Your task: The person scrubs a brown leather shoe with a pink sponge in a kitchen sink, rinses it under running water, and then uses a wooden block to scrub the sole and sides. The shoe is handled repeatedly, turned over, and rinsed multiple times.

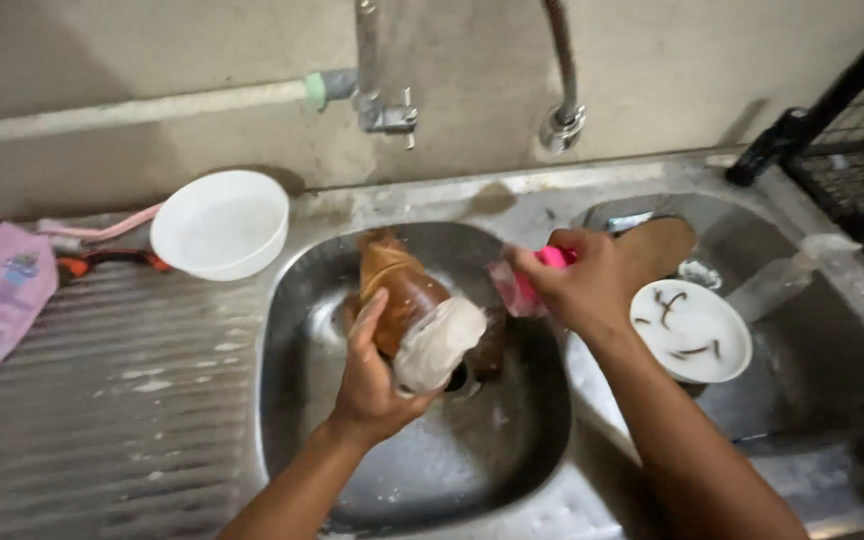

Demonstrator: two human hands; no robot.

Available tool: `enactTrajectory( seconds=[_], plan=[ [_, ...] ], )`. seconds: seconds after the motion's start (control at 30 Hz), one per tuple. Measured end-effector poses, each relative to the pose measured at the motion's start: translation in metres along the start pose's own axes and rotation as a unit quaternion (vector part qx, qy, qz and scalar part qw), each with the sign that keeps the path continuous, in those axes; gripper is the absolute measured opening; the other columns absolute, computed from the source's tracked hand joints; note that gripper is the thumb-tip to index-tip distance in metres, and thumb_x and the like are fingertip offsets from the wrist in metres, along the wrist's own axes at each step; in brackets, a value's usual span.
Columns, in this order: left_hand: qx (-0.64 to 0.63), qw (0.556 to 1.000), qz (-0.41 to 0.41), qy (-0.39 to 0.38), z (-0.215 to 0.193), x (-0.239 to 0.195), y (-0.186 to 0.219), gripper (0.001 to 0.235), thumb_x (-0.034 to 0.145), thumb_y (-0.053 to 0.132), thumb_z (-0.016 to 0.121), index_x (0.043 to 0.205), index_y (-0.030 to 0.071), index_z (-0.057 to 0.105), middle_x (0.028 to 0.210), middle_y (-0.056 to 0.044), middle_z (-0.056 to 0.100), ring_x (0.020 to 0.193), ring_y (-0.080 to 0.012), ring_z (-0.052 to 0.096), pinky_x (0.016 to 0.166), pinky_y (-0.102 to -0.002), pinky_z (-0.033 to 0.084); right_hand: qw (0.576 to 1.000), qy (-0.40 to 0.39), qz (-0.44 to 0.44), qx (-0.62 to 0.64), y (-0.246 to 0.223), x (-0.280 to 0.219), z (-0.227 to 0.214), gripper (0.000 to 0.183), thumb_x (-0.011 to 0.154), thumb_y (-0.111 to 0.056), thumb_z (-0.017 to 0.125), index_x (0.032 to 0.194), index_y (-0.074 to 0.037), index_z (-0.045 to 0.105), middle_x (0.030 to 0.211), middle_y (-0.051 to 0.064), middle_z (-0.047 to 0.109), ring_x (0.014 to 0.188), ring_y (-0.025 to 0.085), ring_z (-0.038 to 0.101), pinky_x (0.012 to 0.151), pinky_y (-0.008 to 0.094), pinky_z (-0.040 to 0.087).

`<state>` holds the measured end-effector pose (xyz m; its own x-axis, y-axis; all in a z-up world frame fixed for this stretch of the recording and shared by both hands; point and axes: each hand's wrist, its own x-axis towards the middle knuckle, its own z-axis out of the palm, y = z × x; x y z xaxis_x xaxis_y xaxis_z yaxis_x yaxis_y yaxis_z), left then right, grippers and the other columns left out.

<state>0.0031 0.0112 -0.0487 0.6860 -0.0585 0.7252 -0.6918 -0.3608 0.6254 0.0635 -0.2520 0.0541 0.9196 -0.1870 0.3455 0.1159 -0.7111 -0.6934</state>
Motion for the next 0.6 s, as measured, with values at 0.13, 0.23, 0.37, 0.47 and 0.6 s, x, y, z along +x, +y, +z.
enactTrajectory(
  seconds=[0.13, 0.23, 0.37, 0.47, 0.6],
  plan=[
    [-0.024, 0.999, 0.025, 0.001, 0.002, 0.013, 0.019, 0.110, 0.065, 0.018, 0.095, 0.152, 0.001, 0.030, 0.138, -0.026, 0.041, 0.126, -0.0453, 0.053, 0.110, -0.057, 0.042, 0.987, -0.040, -0.010, 0.157, -0.012, -0.017, 0.013, 0.044, 0.080, -0.038, 0.088, 0.055, -0.017, 0.060, 0.041, 0.000, 0.041, 0.045, 0.009, 0.037, 0.047, 0.022, 0.027],
    [-0.018, 0.999, 0.006, 0.043, -0.010, 0.026, 0.045, 0.120, 0.060, 0.020, 0.098, 0.153, 0.001, 0.023, 0.144, -0.030, 0.031, 0.129, -0.0465, 0.049, 0.111, -0.057, 0.040, 0.919, -0.087, 0.139, 0.358, -0.040, -0.035, 0.022, 0.042, 0.083, -0.032, 0.083, 0.056, -0.009, 0.061, 0.043, 0.006, 0.053, 0.038, 0.015, 0.050, 0.039, 0.026, 0.043],
    [0.029, 0.998, -0.049, -0.013, -0.031, 0.053, 0.104, 0.101, 0.063, 0.023, 0.092, 0.149, 0.013, 0.040, 0.165, -0.030, 0.004, 0.148, -0.0479, 0.033, 0.118, -0.055, 0.033, 0.950, -0.084, 0.044, 0.299, -0.053, -0.045, 0.016, 0.049, 0.087, -0.026, 0.081, 0.055, -0.014, 0.046, 0.048, -0.001, 0.038, 0.048, 0.008, 0.038, 0.048, 0.024, 0.029],
    [0.056, 0.992, -0.086, -0.068, -0.048, 0.044, 0.112, 0.083, 0.066, 0.025, 0.088, 0.141, 0.021, 0.054, 0.167, -0.026, 0.003, 0.157, -0.0433, 0.026, 0.124, -0.046, 0.029, 0.981, -0.061, -0.049, 0.176, -0.069, -0.056, 0.009, 0.058, 0.084, -0.035, 0.083, 0.055, -0.017, 0.036, 0.056, -0.005, 0.033, 0.060, 0.010, 0.034, 0.056, 0.030, 0.027],
    [-0.001, 0.991, -0.101, -0.089, -0.066, 0.025, 0.110, 0.063, 0.070, 0.020, 0.087, 0.126, 0.017, 0.060, 0.163, -0.025, 0.002, 0.152, -0.0401, 0.036, 0.112, -0.038, 0.054, 0.917, -0.090, -0.190, 0.339, -0.097, -0.079, -0.014, 0.027, 0.089, -0.017, 0.067, 0.069, -0.014, 0.050, 0.068, -0.002, 0.046, 0.068, 0.012, 0.046, 0.066, 0.027, 0.042]
  ],
)
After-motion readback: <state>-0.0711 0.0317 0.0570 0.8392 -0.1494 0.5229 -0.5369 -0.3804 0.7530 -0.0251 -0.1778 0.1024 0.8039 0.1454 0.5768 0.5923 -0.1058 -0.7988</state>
